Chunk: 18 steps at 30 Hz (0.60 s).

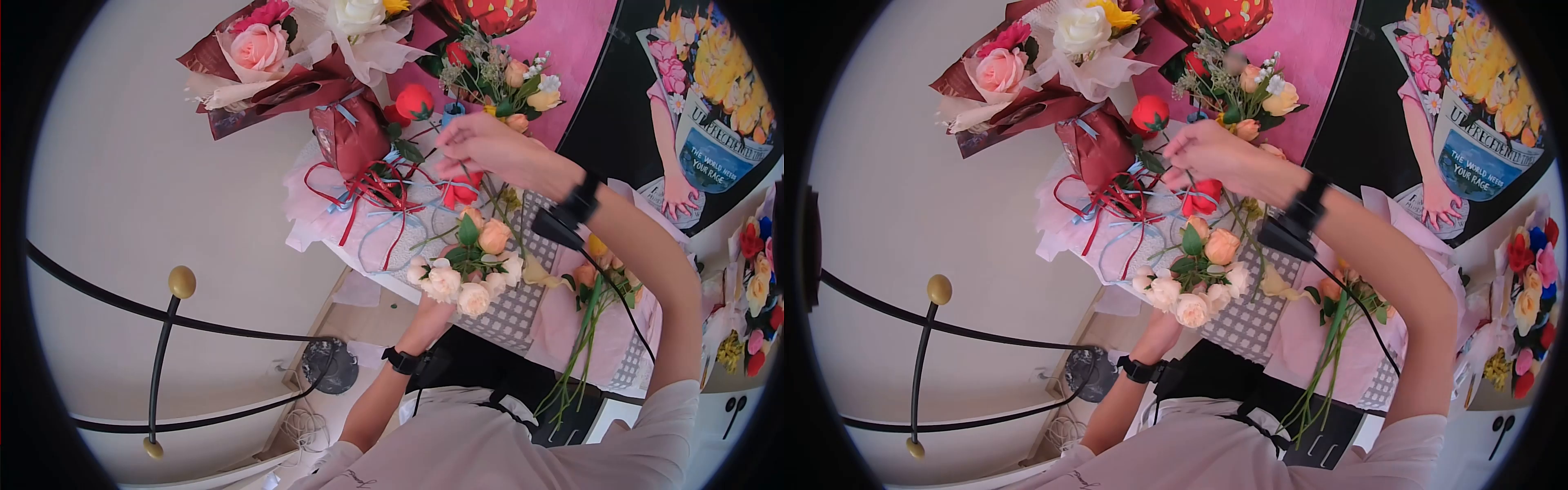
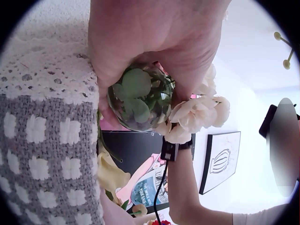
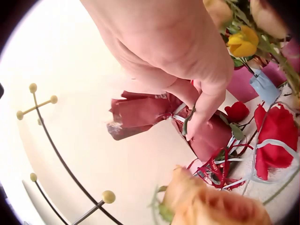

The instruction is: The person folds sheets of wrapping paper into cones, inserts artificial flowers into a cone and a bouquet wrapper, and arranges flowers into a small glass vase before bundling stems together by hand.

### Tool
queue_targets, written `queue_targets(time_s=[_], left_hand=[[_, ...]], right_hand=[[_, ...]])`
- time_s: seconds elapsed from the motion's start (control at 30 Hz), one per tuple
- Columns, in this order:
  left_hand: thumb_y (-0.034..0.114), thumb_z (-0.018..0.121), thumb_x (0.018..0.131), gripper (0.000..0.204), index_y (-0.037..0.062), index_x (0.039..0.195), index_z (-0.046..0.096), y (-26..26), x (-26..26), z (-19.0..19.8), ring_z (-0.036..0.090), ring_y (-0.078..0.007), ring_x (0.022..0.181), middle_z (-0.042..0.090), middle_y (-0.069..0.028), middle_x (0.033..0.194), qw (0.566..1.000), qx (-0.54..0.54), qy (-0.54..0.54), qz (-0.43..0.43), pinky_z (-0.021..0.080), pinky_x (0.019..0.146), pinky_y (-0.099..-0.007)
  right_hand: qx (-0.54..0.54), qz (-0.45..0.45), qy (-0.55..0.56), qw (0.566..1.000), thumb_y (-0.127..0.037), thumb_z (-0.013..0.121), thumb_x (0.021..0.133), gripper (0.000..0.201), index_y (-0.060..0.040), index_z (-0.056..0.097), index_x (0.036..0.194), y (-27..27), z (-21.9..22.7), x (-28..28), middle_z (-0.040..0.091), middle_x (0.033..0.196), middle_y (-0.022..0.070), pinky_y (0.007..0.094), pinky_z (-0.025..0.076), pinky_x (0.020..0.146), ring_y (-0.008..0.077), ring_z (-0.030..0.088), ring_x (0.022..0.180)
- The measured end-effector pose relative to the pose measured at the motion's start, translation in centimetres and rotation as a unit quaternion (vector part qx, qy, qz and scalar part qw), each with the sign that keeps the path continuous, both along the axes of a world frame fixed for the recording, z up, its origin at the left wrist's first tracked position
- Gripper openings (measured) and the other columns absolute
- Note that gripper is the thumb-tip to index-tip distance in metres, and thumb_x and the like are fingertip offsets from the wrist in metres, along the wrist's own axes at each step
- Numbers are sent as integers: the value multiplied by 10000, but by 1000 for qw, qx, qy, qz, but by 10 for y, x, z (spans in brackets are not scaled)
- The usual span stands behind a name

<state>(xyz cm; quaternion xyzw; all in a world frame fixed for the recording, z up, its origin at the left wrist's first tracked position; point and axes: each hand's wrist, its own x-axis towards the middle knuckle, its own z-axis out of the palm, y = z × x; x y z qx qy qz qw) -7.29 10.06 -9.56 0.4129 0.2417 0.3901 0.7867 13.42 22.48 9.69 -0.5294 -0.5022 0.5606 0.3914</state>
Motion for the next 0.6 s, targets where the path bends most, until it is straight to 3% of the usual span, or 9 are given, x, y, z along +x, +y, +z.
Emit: queue_targets(time_s=[0.07, 0.13, 0.27, 0.3, 0.37, 0.4, 0.47, 0.57, 0.6], left_hand=[[118, 672, 1036, 475, 64, 1470, 486, 3, 1, -3, 641, -130, 1184, 629, -52, 1355, 1000, 11, -17, 0, 542, 997, -301], [-14, 625, 990, 674, 71, 1589, 327, 2, -1, -2, 589, -158, 1260, 580, -62, 1402, 999, -38, 14, -7, 498, 1061, -331], [-48, 586, 998, 642, 71, 1581, 342, -3, -1, 4, 596, -187, 1284, 554, -77, 1451, 999, -18, 35, 34, 507, 1089, -366], [-48, 586, 998, 642, 71, 1581, 342, 0, -4, -10, 596, -187, 1284, 554, -77, 1451, 999, -19, 31, 22, 507, 1089, -366], [95, 664, 1022, 578, 133, 1533, 397, 8, -11, -52, 610, -221, 1305, 560, -93, 1459, 999, -28, -23, 24, 529, 1100, -406], [95, 664, 1022, 578, 133, 1533, 397, 7, -10, -45, 610, -221, 1305, 560, -93, 1459, 999, -31, -27, 8, 529, 1100, -406], [136, 636, 1043, 548, 151, 1537, 399, 6, -9, -26, 585, -235, 1340, 551, -98, 1468, 999, 21, -12, 35, 514, 1120, -423], [176, 613, 1057, 531, 169, 1543, 399, 13, -19, -38, 572, -245, 1352, 559, -90, 1463, 1000, 9, -17, 4, 504, 1132, -441], [245, 568, 1078, 503, 189, 1549, 400, 12, -20, -40, 573, -256, 1342, 557, -79, 1466, 999, 49, -10, 9, 499, 1136, -452]], right_hand=[[14, 46, 4, 999, -17, 595, 1035, 137, 61, 609, 1147, -36, 13, 12, 635, 1175, 144, 351, 627, 942, 256, 734, 1038], [43, 45, -13, 998, -29, 635, 1019, 142, 40, 639, 1143, -77, 28, 21, 681, 1131, 115, 323, 621, 898, 214, 739, 1012], [89, -21, -19, 996, -23, 684, 991, 136, 8, 649, 1119, -162, 40, 48, 719, 1083, 74, 271, 593, 854, 165, 740, 995], [87, -32, -25, 995, -23, 684, 991, 136, 8, 649, 1119, -182, 37, 53, 719, 1083, 74, 271, 593, 854, 165, 740, 995], [106, -97, 29, 989, -9, 711, 973, 134, -8, 647, 1091, -223, 33, 63, 729, 1060, 65, 274, 588, 879, 156, 741, 992], [64, -130, 24, 989, 4, 730, 959, 153, -21, 653, 1090, -242, 34, 69, 737, 1040, 56, 278, 582, 906, 155, 742, 1005], [85, -164, 41, 982, 9, 731, 955, 161, -25, 656, 1093, -270, 25, 77, 738, 1046, 57, 279, 582, 904, 151, 742, 1002], [101, -200, 62, 973, 29, 732, 944, 203, -19, 662, 1128, -301, 20, 85, 740, 1045, 66, 290, 582, 911, 154, 740, 987], [111, -221, 48, 968, 33, 728, 943, 217, -10, 661, 1145, -309, 14, 88, 736, 1065, 70, 296, 583, 917, 159, 736, 1000]])
